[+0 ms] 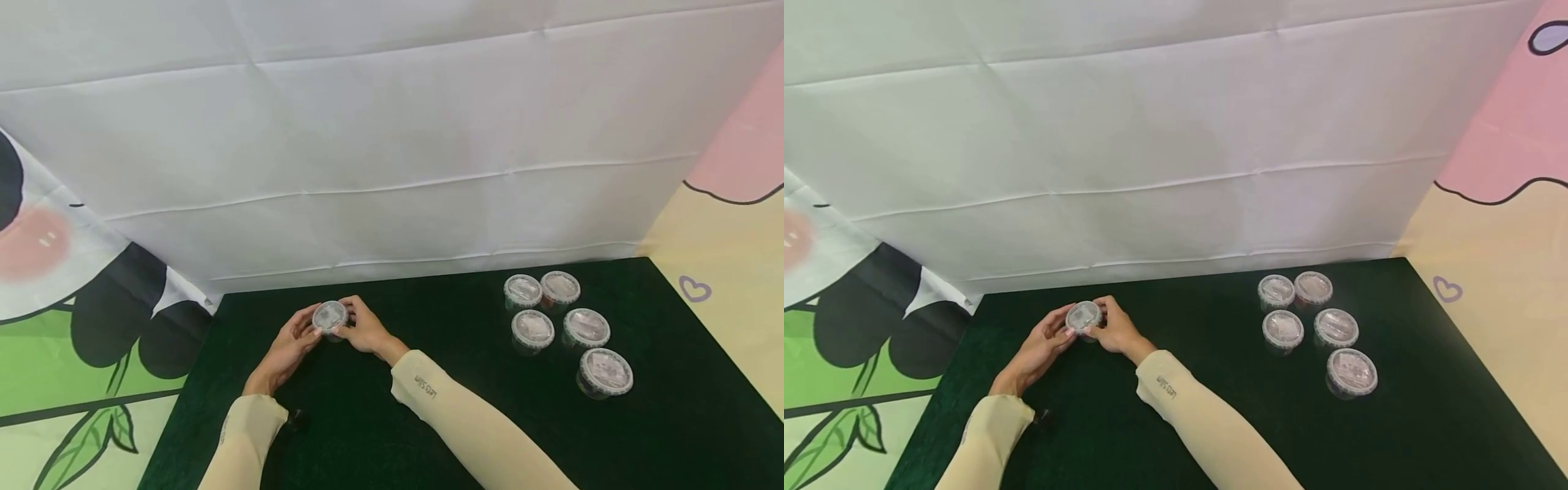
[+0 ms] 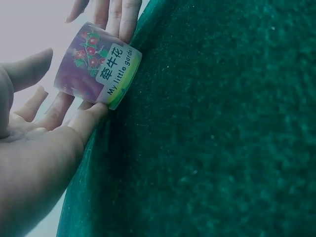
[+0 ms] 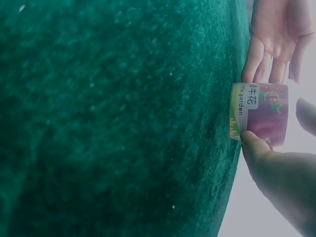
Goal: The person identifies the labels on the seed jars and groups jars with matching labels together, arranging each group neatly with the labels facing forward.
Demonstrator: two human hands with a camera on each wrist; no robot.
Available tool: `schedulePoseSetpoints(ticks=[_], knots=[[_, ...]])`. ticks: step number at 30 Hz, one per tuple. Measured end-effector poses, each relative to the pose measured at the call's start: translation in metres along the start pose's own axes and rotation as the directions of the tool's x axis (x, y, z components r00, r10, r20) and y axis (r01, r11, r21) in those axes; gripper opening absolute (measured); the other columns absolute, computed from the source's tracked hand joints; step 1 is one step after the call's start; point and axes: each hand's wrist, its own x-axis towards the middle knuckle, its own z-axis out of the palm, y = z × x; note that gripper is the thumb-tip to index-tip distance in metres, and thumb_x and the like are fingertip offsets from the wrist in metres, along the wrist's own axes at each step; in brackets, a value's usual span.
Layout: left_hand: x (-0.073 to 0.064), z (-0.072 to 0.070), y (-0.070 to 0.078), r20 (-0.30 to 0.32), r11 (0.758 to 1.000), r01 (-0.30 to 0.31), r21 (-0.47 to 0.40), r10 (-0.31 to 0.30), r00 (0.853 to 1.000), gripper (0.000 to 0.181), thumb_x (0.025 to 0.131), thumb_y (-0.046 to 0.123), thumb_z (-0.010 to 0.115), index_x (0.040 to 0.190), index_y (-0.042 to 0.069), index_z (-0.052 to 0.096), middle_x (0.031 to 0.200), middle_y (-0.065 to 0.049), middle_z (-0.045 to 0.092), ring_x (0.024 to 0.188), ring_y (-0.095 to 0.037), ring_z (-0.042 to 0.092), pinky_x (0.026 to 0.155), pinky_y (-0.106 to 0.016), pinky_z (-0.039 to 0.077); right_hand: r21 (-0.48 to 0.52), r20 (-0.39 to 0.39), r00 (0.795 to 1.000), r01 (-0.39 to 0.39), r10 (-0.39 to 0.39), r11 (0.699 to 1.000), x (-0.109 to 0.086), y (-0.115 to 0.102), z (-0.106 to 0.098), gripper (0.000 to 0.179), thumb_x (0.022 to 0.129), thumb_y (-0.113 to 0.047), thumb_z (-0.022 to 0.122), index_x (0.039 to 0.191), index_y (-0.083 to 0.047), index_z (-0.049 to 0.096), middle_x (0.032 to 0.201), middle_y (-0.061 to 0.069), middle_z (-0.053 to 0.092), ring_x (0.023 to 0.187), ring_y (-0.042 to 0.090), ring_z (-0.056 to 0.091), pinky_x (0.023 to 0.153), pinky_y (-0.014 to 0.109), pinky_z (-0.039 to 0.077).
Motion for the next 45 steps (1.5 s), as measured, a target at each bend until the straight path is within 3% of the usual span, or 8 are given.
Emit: schedulePoseSetpoints(ticks=[9,13,19,25,31,37,45], knots=[[-0.004,-0.003,0.001,-0.004,1.0,0.007,-0.024,-0.008,1.0,0.063,0.112,0.007,0.049,0.167,0.007,0.019,0.175,-0.014,0.02,0.159,-0.034,0.022,0.126,-0.048,0.026,0.02,0.017,1.0,0.01,-0.011,1.0,0.0,-0.001,0.004,0.052,0.106,-0.011,0.065,0.152,-0.011,0.042,0.156,0.016,0.049,0.148,0.033,0.047,0.119,0.047,0.044],[-0.004,-0.004,-0.002,-0.015,1.0,0.008,-0.013,-0.008,1.0,0.064,0.112,0.007,0.05,0.167,0.008,0.019,0.174,-0.013,0.021,0.158,-0.033,0.024,0.122,-0.033,0.036,0.03,0.015,1.0,0.024,-0.024,0.999,-0.001,0.004,0.004,0.055,0.105,-0.011,0.067,0.154,-0.009,0.042,0.156,0.016,0.05,0.147,0.033,0.048,0.118,0.046,0.046],[-0.005,-0.001,-0.006,-0.029,1.0,-0.003,0.013,0.003,1.0,0.067,0.111,0.008,0.053,0.168,0.009,0.019,0.174,-0.016,0.022,0.157,-0.035,0.025,0.103,-0.009,0.045,0.041,0.028,0.999,0.038,-0.039,0.998,-0.002,0.013,0.0,0.059,0.104,-0.013,0.069,0.156,-0.006,0.042,0.156,0.016,0.051,0.147,0.033,0.047,0.118,0.045,0.045],[-0.009,0.0,-0.003,-0.084,0.998,-0.04,0.039,0.043,0.995,0.069,0.11,0.013,0.058,0.167,0.006,0.019,0.173,-0.017,0.025,0.155,-0.034,0.03,0.102,-0.012,0.048,0.055,0.034,0.997,0.069,-0.071,0.996,-0.01,0.011,-0.017,0.058,0.105,-0.013,0.068,0.156,-0.003,0.043,0.157,0.02,0.05,0.148,0.037,0.046,0.121,0.053,0.04],[-0.019,-0.002,-0.001,-0.128,0.996,-0.069,0.049,0.075,0.989,0.071,0.111,0.019,0.059,0.167,0.004,0.019,0.172,-0.018,0.027,0.155,-0.034,0.031,0.104,-0.014,0.049,0.071,0.026,0.996,0.082,-0.084,0.994,-0.021,0.007,-0.037,0.055,0.107,-0.013,0.063,0.157,-0.004,0.042,0.158,0.019,0.049,0.148,0.036,0.046,0.122,0.052,0.04],[-0.029,-0.001,0.008,-0.184,0.987,-0.118,0.11,0.137,0.973,0.066,0.111,0.018,0.057,0.165,0.002,0.022,0.171,-0.019,0.03,0.157,-0.039,0.03,0.102,-0.009,0.046,0.088,0.016,0.995,0.101,-0.103,0.991,-0.035,0.004,-0.055,0.054,0.108,-0.012,0.061,0.157,-0.004,0.041,0.159,0.02,0.048,0.149,0.037,0.045,0.122,0.053,0.039],[-0.039,0.006,0.024,-0.223,0.973,-0.151,0.177,0.189,0.956,0.061,0.111,0.02,0.057,0.163,0.004,0.03,0.169,-0.017,0.035,0.156,-0.032,0.034,0.105,-0.006,0.039,0.112,-0.02,0.993,0.119,-0.118,0.987,-0.053,0.004,-0.074,0.052,0.108,-0.011,0.06,0.156,-0.003,0.041,0.158,0.02,0.049,0.149,0.037,0.045,0.122,0.056,0.038]])
